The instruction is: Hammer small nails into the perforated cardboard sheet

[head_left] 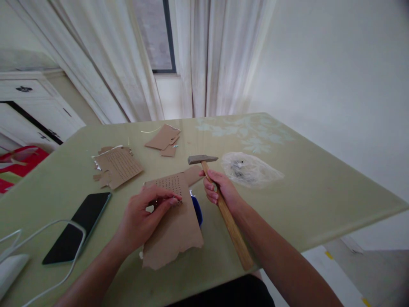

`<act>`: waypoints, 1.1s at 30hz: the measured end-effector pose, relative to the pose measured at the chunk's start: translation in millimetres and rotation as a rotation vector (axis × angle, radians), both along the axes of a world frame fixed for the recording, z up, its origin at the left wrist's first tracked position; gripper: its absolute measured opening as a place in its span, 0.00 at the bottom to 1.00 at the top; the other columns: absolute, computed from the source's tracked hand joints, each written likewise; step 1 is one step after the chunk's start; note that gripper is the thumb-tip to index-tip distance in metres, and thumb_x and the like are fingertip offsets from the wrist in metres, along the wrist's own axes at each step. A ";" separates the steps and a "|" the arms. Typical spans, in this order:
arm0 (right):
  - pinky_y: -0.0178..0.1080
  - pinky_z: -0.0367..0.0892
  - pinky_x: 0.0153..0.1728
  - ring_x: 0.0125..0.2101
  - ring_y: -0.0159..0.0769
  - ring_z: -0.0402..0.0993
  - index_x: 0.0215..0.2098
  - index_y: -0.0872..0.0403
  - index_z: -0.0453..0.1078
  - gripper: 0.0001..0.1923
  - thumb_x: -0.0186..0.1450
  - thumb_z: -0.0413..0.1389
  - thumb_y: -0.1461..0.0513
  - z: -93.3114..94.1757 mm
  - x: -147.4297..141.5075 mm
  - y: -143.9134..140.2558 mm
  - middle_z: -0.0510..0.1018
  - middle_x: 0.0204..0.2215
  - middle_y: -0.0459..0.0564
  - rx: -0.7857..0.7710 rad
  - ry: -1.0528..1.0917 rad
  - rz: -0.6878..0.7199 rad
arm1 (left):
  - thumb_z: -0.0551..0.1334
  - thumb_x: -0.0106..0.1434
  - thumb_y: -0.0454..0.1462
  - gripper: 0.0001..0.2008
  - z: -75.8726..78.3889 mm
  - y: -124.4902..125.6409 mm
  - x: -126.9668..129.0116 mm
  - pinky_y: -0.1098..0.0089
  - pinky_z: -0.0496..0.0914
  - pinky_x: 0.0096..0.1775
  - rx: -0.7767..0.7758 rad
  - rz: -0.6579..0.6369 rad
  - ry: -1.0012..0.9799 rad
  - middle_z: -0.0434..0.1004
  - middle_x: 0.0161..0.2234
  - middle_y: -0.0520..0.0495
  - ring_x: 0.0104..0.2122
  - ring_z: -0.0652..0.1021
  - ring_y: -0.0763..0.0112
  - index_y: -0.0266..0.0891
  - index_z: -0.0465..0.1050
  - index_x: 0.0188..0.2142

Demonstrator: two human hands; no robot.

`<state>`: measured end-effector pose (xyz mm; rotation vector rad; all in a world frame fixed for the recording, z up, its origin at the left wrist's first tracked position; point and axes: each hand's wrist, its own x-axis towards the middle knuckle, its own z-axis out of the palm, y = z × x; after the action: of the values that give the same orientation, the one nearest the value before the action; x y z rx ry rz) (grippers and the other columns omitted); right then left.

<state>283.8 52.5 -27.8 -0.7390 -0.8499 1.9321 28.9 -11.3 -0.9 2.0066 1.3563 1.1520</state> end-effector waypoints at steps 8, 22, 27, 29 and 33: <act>0.30 0.53 0.13 0.13 0.25 0.53 0.46 0.53 0.72 0.22 0.66 0.68 0.47 -3.5 -1.7 0.6 0.65 0.19 0.33 -0.005 -0.014 0.000 | 0.68 0.72 0.46 0.09 1.5 -0.9 -0.5 0.63 0.75 0.40 0.026 0.013 0.043 0.88 0.36 0.50 0.35 0.83 0.64 0.48 0.86 0.40; 0.30 0.54 0.11 0.13 0.24 0.55 0.45 0.54 0.74 0.28 0.60 0.72 0.43 -4.9 -7.9 -1.2 0.67 0.19 0.33 0.016 -0.052 -0.010 | 0.67 0.75 0.39 0.07 7.5 -3.8 4.6 0.64 0.69 0.40 0.155 -0.081 0.099 0.85 0.34 0.52 0.34 0.78 0.67 0.47 0.85 0.41; 0.30 0.55 0.12 0.13 0.24 0.56 0.44 0.54 0.74 0.28 0.59 0.72 0.43 -3.7 -12.9 -4.5 0.69 0.19 0.34 0.027 -0.067 -0.008 | 0.67 0.75 0.37 0.06 8.9 -5.2 5.9 0.66 0.70 0.41 0.173 -0.116 0.105 0.85 0.35 0.54 0.34 0.78 0.69 0.47 0.84 0.43; 0.30 0.55 0.12 0.13 0.24 0.57 0.44 0.54 0.74 0.28 0.60 0.72 0.43 -3.3 -15.2 -6.6 0.69 0.19 0.34 0.032 -0.072 -0.009 | 0.67 0.75 0.37 0.06 8.2 -5.2 6.5 0.67 0.71 0.41 0.165 -0.107 0.096 0.86 0.36 0.53 0.34 0.79 0.69 0.46 0.84 0.43; 0.30 0.56 0.12 0.12 0.24 0.57 0.44 0.54 0.75 0.28 0.61 0.72 0.42 -4.4 -18.8 -9.7 0.70 0.19 0.34 0.029 -0.080 0.000 | 0.67 0.74 0.38 0.05 6.5 -4.7 7.5 0.69 0.72 0.38 0.151 -0.085 0.091 0.86 0.36 0.53 0.33 0.79 0.70 0.45 0.85 0.42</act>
<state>265.1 42.7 -32.2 -0.8031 -0.9250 1.8963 36.4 -16.0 5.6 2.2256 1.2462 1.1679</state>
